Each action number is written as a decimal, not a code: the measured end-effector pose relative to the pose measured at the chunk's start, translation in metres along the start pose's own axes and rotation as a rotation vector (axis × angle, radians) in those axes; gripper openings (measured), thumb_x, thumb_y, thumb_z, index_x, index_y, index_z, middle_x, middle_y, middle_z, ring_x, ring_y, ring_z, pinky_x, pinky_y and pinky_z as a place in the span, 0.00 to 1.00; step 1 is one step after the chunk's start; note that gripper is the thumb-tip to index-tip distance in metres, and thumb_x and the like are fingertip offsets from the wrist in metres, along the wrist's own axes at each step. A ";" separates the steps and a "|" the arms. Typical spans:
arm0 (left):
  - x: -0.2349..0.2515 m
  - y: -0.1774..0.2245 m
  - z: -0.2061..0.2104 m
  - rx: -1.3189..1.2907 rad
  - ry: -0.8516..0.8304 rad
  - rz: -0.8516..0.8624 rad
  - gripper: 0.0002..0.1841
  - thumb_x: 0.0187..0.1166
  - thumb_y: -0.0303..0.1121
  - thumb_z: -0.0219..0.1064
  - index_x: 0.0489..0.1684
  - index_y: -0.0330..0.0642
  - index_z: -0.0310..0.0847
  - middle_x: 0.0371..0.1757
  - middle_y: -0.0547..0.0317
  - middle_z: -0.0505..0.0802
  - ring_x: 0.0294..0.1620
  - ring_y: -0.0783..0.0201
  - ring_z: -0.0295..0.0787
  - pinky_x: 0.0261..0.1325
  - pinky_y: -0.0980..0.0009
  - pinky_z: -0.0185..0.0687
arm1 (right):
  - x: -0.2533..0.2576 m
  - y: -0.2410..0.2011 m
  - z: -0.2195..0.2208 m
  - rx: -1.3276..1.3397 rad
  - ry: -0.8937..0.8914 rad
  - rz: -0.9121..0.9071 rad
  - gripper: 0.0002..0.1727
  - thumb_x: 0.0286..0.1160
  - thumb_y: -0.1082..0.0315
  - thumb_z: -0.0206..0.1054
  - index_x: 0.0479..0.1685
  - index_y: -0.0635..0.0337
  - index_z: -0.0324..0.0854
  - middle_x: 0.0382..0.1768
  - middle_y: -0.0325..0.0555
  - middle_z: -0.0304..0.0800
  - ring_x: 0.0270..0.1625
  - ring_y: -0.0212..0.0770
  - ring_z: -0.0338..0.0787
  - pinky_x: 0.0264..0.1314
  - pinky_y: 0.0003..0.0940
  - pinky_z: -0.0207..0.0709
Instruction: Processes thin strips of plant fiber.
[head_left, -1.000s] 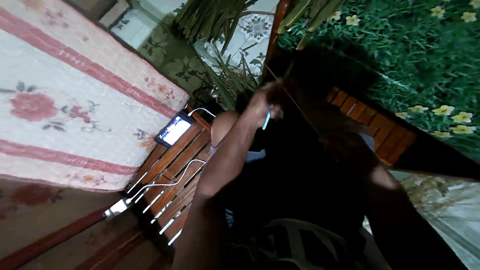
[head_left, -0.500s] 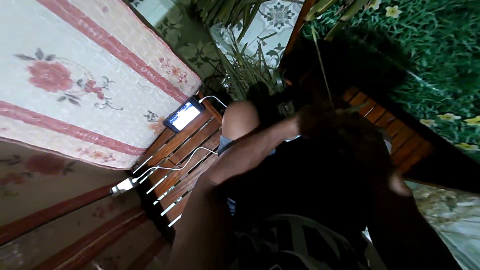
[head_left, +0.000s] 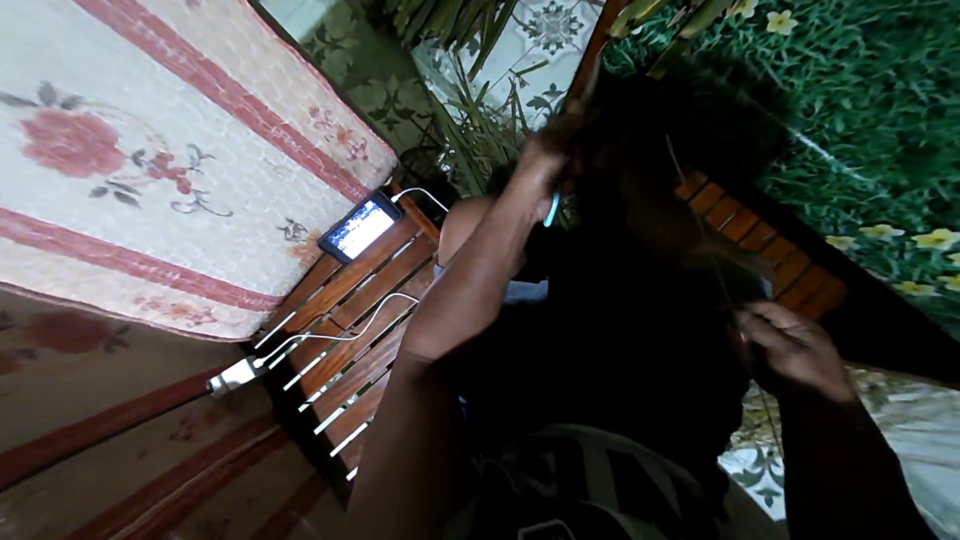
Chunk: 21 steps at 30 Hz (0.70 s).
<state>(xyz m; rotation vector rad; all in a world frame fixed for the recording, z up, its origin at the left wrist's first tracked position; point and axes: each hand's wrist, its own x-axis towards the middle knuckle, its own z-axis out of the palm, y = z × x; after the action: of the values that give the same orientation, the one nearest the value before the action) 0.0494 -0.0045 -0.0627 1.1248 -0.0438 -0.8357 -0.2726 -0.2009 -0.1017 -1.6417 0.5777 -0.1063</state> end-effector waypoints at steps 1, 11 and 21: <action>-0.005 -0.005 0.006 0.032 -0.041 -0.029 0.19 0.95 0.46 0.49 0.61 0.42 0.80 0.17 0.64 0.76 0.09 0.72 0.67 0.09 0.78 0.66 | 0.004 -0.008 0.008 -0.008 0.038 0.026 0.10 0.82 0.67 0.55 0.41 0.46 0.83 0.19 0.19 0.79 0.15 0.17 0.72 0.16 0.14 0.68; -0.044 -0.042 0.040 0.396 -0.378 -0.168 0.18 0.94 0.42 0.53 0.46 0.35 0.79 0.18 0.62 0.76 0.14 0.72 0.70 0.16 0.78 0.68 | 0.042 -0.057 0.070 -0.003 -0.033 0.014 0.08 0.82 0.71 0.54 0.45 0.58 0.80 0.21 0.26 0.80 0.16 0.21 0.74 0.18 0.16 0.71; -0.018 0.001 0.003 -0.041 -0.112 -0.025 0.21 0.95 0.43 0.47 0.66 0.39 0.80 0.18 0.64 0.76 0.09 0.74 0.67 0.09 0.81 0.66 | 0.005 -0.003 0.016 -0.042 -0.045 -0.020 0.10 0.81 0.66 0.57 0.42 0.44 0.85 0.22 0.19 0.82 0.17 0.18 0.73 0.17 0.15 0.70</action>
<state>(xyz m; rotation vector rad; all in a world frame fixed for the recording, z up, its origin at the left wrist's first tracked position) 0.0360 0.0040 -0.0540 1.0414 -0.1047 -0.9178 -0.2612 -0.1881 -0.1029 -1.6866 0.5318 -0.0720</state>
